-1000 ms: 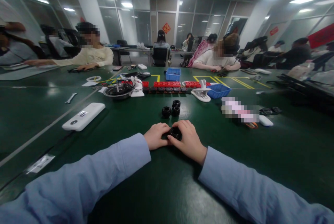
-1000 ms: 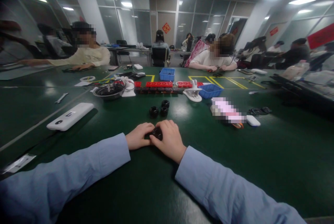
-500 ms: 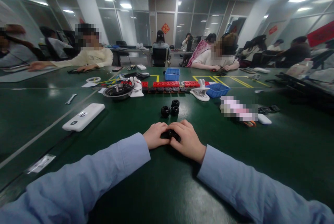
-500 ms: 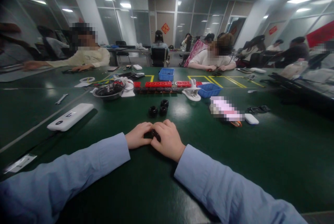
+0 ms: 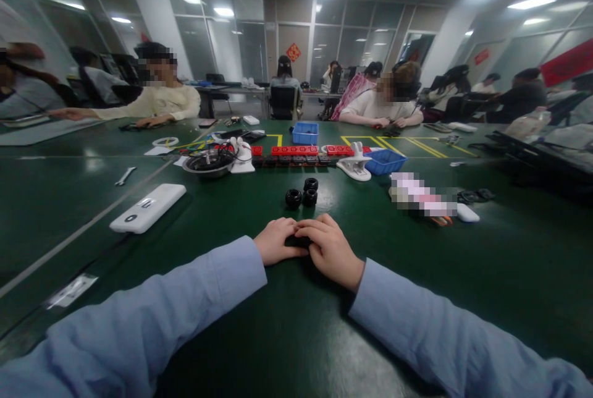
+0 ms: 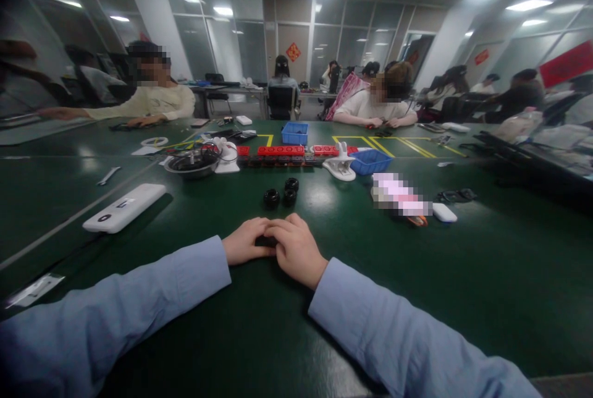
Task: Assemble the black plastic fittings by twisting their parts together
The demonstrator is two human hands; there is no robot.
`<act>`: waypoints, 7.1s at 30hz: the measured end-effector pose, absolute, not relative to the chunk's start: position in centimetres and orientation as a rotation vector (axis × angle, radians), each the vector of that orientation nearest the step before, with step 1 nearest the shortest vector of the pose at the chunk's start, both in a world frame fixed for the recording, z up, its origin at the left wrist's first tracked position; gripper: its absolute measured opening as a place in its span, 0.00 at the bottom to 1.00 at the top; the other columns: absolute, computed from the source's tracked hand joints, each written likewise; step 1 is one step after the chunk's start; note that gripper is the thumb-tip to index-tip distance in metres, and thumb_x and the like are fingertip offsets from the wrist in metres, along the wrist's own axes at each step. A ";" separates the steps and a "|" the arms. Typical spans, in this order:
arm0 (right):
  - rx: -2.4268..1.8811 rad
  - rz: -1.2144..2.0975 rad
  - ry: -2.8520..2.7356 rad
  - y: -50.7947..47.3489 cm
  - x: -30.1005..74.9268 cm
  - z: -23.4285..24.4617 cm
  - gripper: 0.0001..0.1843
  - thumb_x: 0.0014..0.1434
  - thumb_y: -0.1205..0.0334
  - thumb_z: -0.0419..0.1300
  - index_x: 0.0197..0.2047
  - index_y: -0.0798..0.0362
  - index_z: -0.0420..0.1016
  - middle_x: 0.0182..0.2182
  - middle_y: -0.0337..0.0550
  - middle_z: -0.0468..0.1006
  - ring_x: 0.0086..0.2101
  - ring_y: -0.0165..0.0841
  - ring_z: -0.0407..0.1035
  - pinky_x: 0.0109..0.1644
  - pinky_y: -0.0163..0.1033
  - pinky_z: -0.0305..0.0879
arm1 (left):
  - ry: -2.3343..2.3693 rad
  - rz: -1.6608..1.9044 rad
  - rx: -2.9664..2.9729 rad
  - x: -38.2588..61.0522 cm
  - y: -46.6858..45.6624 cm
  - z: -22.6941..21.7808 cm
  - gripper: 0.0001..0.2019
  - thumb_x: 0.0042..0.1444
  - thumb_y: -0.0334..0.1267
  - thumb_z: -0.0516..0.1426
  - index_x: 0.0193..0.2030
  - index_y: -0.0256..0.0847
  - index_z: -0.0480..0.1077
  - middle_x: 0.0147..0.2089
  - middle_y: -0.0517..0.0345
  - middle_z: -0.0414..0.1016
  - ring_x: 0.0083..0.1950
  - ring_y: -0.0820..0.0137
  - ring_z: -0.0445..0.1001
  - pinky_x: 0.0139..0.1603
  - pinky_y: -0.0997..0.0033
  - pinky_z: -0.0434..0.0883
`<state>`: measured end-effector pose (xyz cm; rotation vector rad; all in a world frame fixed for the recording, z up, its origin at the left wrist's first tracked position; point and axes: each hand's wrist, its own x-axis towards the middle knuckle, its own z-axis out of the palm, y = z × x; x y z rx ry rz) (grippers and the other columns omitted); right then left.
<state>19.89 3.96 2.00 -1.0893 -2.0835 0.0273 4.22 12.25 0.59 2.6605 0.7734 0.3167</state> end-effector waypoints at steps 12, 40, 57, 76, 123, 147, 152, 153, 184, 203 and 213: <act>-1.073 -0.121 -2.075 3.9 20.1 1.7 0.14 0.52 0.79 0.52 0.25 0.54 0.73 0.38 0.37 0.78 0.32 0.32 0.56 0.36 0.38 0.55 | 0.767 0.335 2.650 4.1 12.2 0.7 0.19 0.51 0.53 0.59 0.41 0.40 0.70 0.41 0.55 0.69 0.44 0.63 0.67 0.45 0.64 0.64; -1.587 0.038 -1.915 3.8 20.0 2.1 0.20 0.58 0.52 0.56 0.49 0.56 0.66 0.44 0.47 0.71 0.45 0.39 0.62 0.47 0.45 0.57 | 0.787 0.316 2.603 4.0 12.2 0.9 0.20 0.50 0.51 0.60 0.43 0.39 0.69 0.43 0.53 0.69 0.44 0.62 0.66 0.46 0.62 0.64; -1.553 -0.019 -1.960 3.7 19.8 2.3 0.15 0.52 0.58 0.62 0.43 0.54 0.70 0.41 0.47 0.69 0.43 0.39 0.61 0.48 0.46 0.59 | 0.754 0.350 2.622 4.0 12.3 0.6 0.17 0.51 0.50 0.58 0.42 0.39 0.69 0.44 0.53 0.70 0.45 0.62 0.67 0.48 0.61 0.64; -1.455 0.012 -2.045 3.5 19.7 2.6 0.17 0.49 0.66 0.58 0.45 0.54 0.72 0.43 0.48 0.67 0.43 0.39 0.59 0.48 0.46 0.59 | 0.810 0.322 2.631 4.1 12.3 0.6 0.13 0.51 0.44 0.58 0.39 0.37 0.68 0.42 0.53 0.69 0.44 0.63 0.66 0.47 0.61 0.65; -1.507 -0.008 -1.871 4.1 20.2 1.8 0.24 0.53 0.50 0.59 0.48 0.55 0.65 0.45 0.49 0.69 0.46 0.42 0.62 0.49 0.47 0.59 | 0.786 0.315 2.612 4.1 12.1 1.0 0.19 0.50 0.49 0.60 0.43 0.39 0.70 0.43 0.53 0.70 0.45 0.62 0.67 0.47 0.62 0.64; -1.424 -0.020 -1.971 4.1 20.0 2.1 0.16 0.51 0.59 0.64 0.42 0.55 0.73 0.36 0.46 0.71 0.40 0.38 0.61 0.45 0.44 0.62 | 0.799 0.311 2.636 4.1 12.1 1.0 0.16 0.51 0.47 0.58 0.41 0.38 0.68 0.44 0.53 0.70 0.44 0.62 0.67 0.47 0.61 0.65; -1.365 -0.016 -2.025 4.0 20.0 2.2 0.15 0.53 0.63 0.60 0.44 0.56 0.73 0.37 0.47 0.71 0.40 0.37 0.61 0.46 0.45 0.62 | 0.792 0.320 2.649 4.1 12.2 0.8 0.17 0.51 0.48 0.58 0.41 0.36 0.68 0.43 0.51 0.70 0.45 0.62 0.67 0.48 0.61 0.65; -1.358 -0.016 -2.036 4.0 20.1 2.2 0.15 0.53 0.63 0.60 0.45 0.56 0.73 0.38 0.47 0.71 0.40 0.38 0.61 0.46 0.45 0.62 | 0.786 0.321 2.654 4.1 12.3 0.7 0.17 0.51 0.48 0.58 0.41 0.36 0.68 0.43 0.51 0.70 0.44 0.62 0.67 0.48 0.61 0.65; -1.199 -0.082 -2.084 4.1 20.2 1.7 0.18 0.53 0.78 0.51 0.22 0.51 0.76 0.30 0.40 0.76 0.32 0.33 0.58 0.37 0.39 0.55 | 0.779 0.320 2.652 4.1 12.4 0.6 0.19 0.50 0.54 0.58 0.40 0.41 0.70 0.40 0.56 0.69 0.43 0.64 0.66 0.43 0.65 0.62; -1.341 0.048 -1.756 4.2 20.8 1.6 0.14 0.59 0.55 0.51 0.43 0.55 0.67 0.39 0.47 0.72 0.43 0.40 0.63 0.47 0.46 0.59 | 0.770 0.323 2.635 4.0 12.4 0.7 0.21 0.49 0.52 0.60 0.44 0.39 0.70 0.43 0.52 0.69 0.45 0.61 0.67 0.48 0.60 0.64; -1.482 0.134 -1.842 4.1 20.5 1.7 0.20 0.51 0.52 0.62 0.43 0.55 0.67 0.39 0.46 0.71 0.41 0.39 0.63 0.46 0.46 0.61 | 0.755 0.343 2.630 4.0 12.5 0.4 0.20 0.50 0.52 0.59 0.44 0.39 0.70 0.42 0.53 0.69 0.43 0.62 0.67 0.45 0.62 0.64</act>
